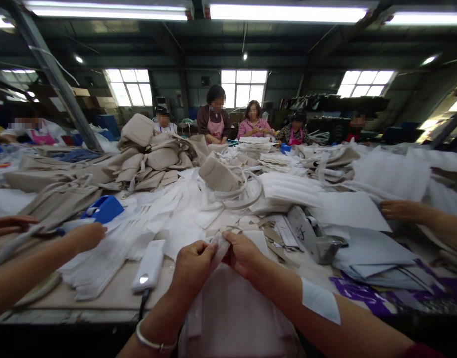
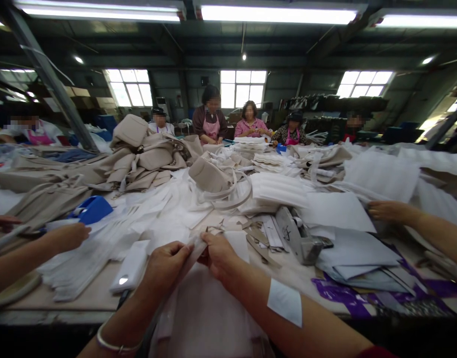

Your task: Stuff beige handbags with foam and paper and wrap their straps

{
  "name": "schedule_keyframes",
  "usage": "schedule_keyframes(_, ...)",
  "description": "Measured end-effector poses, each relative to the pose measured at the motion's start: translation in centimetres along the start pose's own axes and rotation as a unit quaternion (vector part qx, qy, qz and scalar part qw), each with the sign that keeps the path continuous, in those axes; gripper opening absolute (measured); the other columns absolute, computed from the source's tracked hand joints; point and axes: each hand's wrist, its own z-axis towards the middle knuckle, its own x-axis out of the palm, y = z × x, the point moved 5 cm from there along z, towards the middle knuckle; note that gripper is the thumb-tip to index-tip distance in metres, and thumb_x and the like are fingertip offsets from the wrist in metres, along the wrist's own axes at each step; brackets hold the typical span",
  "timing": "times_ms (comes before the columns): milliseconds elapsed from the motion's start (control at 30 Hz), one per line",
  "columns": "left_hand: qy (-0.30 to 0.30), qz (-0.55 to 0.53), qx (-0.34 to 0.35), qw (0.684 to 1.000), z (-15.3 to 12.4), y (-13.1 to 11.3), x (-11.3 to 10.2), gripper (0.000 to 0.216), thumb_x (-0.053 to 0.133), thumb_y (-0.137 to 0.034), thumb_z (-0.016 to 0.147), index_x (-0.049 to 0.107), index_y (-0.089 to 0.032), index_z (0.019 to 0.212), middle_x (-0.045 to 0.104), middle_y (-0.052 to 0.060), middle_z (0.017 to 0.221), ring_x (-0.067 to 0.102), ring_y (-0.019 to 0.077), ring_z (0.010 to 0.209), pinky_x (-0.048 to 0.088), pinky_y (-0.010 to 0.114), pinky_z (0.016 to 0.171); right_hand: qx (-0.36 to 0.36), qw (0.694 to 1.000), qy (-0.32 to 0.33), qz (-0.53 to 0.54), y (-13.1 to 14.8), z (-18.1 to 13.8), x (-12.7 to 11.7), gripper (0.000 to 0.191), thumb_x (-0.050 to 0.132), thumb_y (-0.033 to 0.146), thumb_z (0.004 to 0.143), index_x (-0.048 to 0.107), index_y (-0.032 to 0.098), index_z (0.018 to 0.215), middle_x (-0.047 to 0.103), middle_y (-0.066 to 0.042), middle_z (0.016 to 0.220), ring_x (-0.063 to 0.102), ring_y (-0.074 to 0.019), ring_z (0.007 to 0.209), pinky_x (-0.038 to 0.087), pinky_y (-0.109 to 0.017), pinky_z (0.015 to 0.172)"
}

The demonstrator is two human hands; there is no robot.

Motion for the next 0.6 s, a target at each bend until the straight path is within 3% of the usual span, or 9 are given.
schedule_keyframes(200, -0.023, 0.003, 0.012, 1.0, 0.9, 0.1, 0.3, 0.035, 0.056, -0.046, 0.081, 0.069, -0.019, 0.065, 0.068, -0.001, 0.058, 0.06, 0.0161, 0.06, 0.04, 0.025, 0.059, 0.033, 0.995, 0.059, -0.068, -0.9, -2.6, -0.4, 0.031, 0.048, 0.045, 0.09, 0.058, 0.016, 0.086, 0.061, -0.001, 0.073, 0.06, -0.0136, 0.061, 0.047, -0.028, 0.055)
schedule_keyframes(267, -0.03, -0.001, 0.014, 0.999, 1.1, 0.1, 0.4, 0.034, 0.056, -0.046, 0.08, 0.069, -0.019, 0.066, 0.067, -0.001, 0.058, 0.059, 0.016, 0.059, 0.04, 0.026, 0.059, -0.012, 0.991, 0.052, -0.125, -0.5, -3.3, -0.8, 0.027, 0.058, 0.041, 0.082, 0.057, 0.016, 0.089, 0.062, -0.002, 0.08, 0.063, -0.0141, 0.065, 0.047, -0.026, 0.054)
schedule_keyframes(333, -0.027, -0.003, 0.016, 1.0, 1.3, 0.1, 0.5, 0.034, 0.057, -0.047, 0.079, 0.068, -0.019, 0.065, 0.066, -0.001, 0.058, 0.059, 0.0164, 0.059, 0.04, 0.026, 0.058, -0.101, 0.974, -0.009, -0.205, 0.5, -3.6, -1.6, 0.028, 0.065, 0.037, 0.075, 0.054, 0.017, 0.091, 0.061, -0.002, 0.082, 0.064, -0.0156, 0.065, 0.045, -0.024, 0.049)
schedule_keyframes(433, -0.005, -0.022, 0.024, 0.999, 1.6, 0.1, 0.7, 0.033, 0.058, -0.047, 0.079, 0.069, -0.018, 0.07, 0.069, 0.001, 0.064, 0.061, 0.0177, 0.064, 0.042, 0.027, 0.061, -0.231, 0.913, -0.094, -0.322, 2.4, -3.8, -2.4, 0.032, 0.065, 0.039, 0.074, 0.054, 0.018, 0.096, 0.06, -0.001, 0.079, 0.062, -0.0155, 0.059, 0.043, -0.025, 0.048)
schedule_keyframes(533, 0.013, -0.033, 0.041, 0.999, 2.1, -0.1, 0.8, 0.035, 0.059, -0.043, 0.079, 0.069, -0.016, 0.099, 0.068, 0.0, 0.066, 0.062, 0.0175, 0.064, 0.044, 0.027, 0.063, -0.309, 0.832, -0.08, -0.454, 3.9, -3.5, -2.1, 0.022, 0.066, 0.034, 0.073, 0.064, 0.018, 0.088, 0.058, 0.002, 0.067, 0.057, -0.0134, 0.059, 0.041, -0.026, 0.056)
schedule_keyframes(600, 0.032, -0.015, 0.067, 0.997, 2.4, -0.4, 0.8, 0.047, 0.058, -0.037, 0.079, 0.061, -0.017, 0.121, 0.063, -0.004, 0.061, 0.058, 0.0156, 0.058, 0.043, 0.026, 0.059, -0.329, 0.79, -0.063, -0.514, 4.3, -3.2, -1.7, 0.014, 0.067, 0.03, 0.072, 0.069, 0.019, 0.079, 0.056, 0.003, 0.06, 0.054, -0.0134, 0.06, 0.038, -0.026, 0.058)
